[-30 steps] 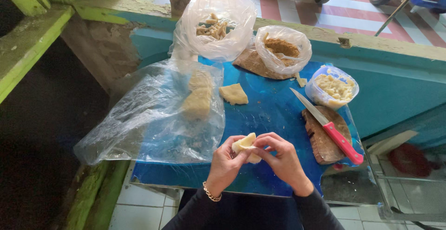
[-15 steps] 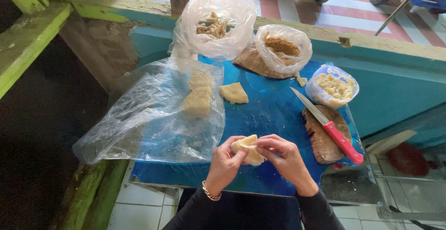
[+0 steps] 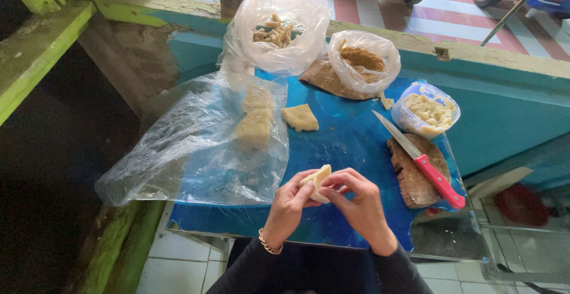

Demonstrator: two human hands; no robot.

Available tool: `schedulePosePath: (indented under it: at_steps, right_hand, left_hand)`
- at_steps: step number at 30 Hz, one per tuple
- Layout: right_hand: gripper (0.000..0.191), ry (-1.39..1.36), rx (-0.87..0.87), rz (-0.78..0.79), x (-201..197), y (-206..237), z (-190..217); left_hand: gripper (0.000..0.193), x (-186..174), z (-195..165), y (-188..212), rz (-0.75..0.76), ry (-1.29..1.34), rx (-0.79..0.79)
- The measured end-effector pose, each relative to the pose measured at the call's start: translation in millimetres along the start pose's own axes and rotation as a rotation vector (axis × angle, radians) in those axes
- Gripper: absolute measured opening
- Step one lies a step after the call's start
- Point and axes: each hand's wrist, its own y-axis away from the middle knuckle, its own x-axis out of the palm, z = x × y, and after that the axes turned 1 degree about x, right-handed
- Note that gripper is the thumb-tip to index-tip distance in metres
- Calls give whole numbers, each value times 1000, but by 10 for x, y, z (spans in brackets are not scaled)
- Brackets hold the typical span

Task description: The person sits at a small blue table and folds small square dough wrappers around filling. They spoon filling from a plastic bag onto a wrapper, fold the wrapper over the filling, and set the finished pocket aside, repeating the process for several wrappers.

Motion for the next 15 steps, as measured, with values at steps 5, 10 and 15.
schedulePosePath:
  at_steps: [5,10,15]
  right_hand:
    - [15,-31,-6,21,85,-40,-103]
    - [12,-196,100,61,20,-19,-259]
    - [13,-132,74,25,74,6,-281]
  left_hand:
    - [36,29,-27,-2,-29,-27,30]
    - [37,38,-36,10,-11,-61,11]
    - [39,48,-72,24,26,-96,38]
